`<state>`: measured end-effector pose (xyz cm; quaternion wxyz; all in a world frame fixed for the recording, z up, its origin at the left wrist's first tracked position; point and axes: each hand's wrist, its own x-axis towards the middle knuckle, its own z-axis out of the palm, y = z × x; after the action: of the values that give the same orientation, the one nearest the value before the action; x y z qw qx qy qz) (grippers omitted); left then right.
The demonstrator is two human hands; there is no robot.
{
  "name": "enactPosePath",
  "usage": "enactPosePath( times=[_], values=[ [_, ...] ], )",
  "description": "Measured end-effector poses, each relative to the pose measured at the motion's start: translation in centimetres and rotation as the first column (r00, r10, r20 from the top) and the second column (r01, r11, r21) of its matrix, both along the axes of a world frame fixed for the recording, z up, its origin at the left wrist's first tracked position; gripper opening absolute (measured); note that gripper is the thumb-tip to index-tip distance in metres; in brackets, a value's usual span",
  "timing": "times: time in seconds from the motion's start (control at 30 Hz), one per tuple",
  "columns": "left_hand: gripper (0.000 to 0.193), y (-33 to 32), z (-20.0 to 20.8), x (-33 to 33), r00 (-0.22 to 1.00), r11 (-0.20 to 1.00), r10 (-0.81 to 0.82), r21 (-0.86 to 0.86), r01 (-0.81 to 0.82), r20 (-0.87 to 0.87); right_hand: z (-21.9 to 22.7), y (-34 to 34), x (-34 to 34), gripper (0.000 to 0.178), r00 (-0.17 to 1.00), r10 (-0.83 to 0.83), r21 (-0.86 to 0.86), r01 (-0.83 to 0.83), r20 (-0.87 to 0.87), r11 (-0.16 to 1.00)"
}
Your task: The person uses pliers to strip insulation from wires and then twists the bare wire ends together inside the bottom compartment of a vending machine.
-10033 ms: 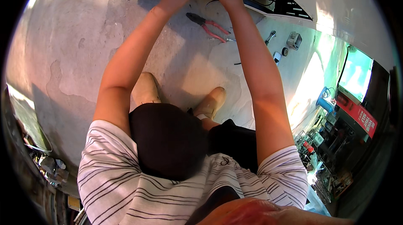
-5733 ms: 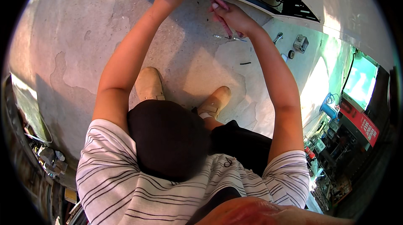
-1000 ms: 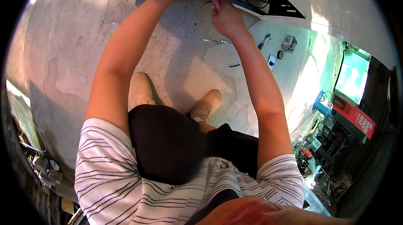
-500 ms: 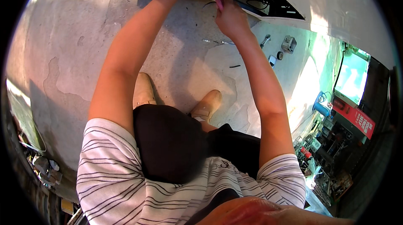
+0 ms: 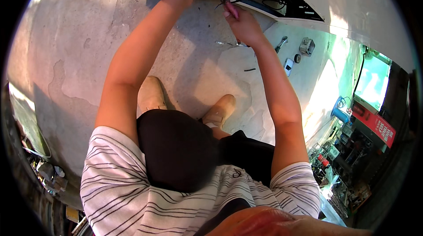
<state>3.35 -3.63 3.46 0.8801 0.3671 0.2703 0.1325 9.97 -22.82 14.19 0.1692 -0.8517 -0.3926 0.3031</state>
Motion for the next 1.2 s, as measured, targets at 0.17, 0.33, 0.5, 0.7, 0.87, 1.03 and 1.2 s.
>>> enactPosePath(
  times=[0.17, 0.33, 0.5, 0.7, 0.87, 1.03, 1.2],
  values=[
    [0.03, 0.9, -1.5, -1.2, 0.997, 0.995, 0.036, 0.091, -0.042, 0.069, 3.5, 0.3, -0.4, 0.034, 0.859, -0.172, -0.112, 0.134, -0.482, 0.985],
    [0.032, 1.1, -3.6, -0.9, 0.991, 0.938, 0.065, 0.332, -0.102, 0.121, -1.6, -0.9, 2.3, 0.033, 0.997, 0.013, 0.136, -0.023, 0.071, 0.99],
    [0.032, -0.1, 3.0, -2.9, 0.964, 0.592, 0.167, 0.803, 0.069, -0.205, -2.7, -0.9, 2.3, 0.032, 0.711, 0.045, 0.202, -0.26, 0.702, 0.944],
    [0.027, 0.6, 2.8, -3.4, 0.951, 0.388, 0.257, 0.919, 0.063, -0.173, -2.7, 1.2, 2.8, 0.034, 0.417, 0.035, 0.132, -0.365, 0.908, 0.922],
    [0.027, 0.5, 3.0, -3.1, 0.964, 0.513, 0.247, 0.857, -0.041, -0.101, -3.1, 2.4, 3.6, 0.035, 0.271, 0.007, 0.111, -0.418, 0.963, 0.902],
    [0.026, 1.1, 3.2, -3.3, 0.969, 0.434, 0.207, 0.9, 0.034, -0.137, -2.7, 3.2, 3.2, 0.034, 0.231, -0.021, 0.115, -0.399, 0.973, 0.91],
    [0.028, 1.3, 3.4, -2.9, 0.953, 0.463, 0.188, 0.877, 0.13, -0.24, -2.9, 3.6, 3.7, 0.031, 0.238, -0.01, 0.113, -0.42, 0.971, 0.901]
  ],
)
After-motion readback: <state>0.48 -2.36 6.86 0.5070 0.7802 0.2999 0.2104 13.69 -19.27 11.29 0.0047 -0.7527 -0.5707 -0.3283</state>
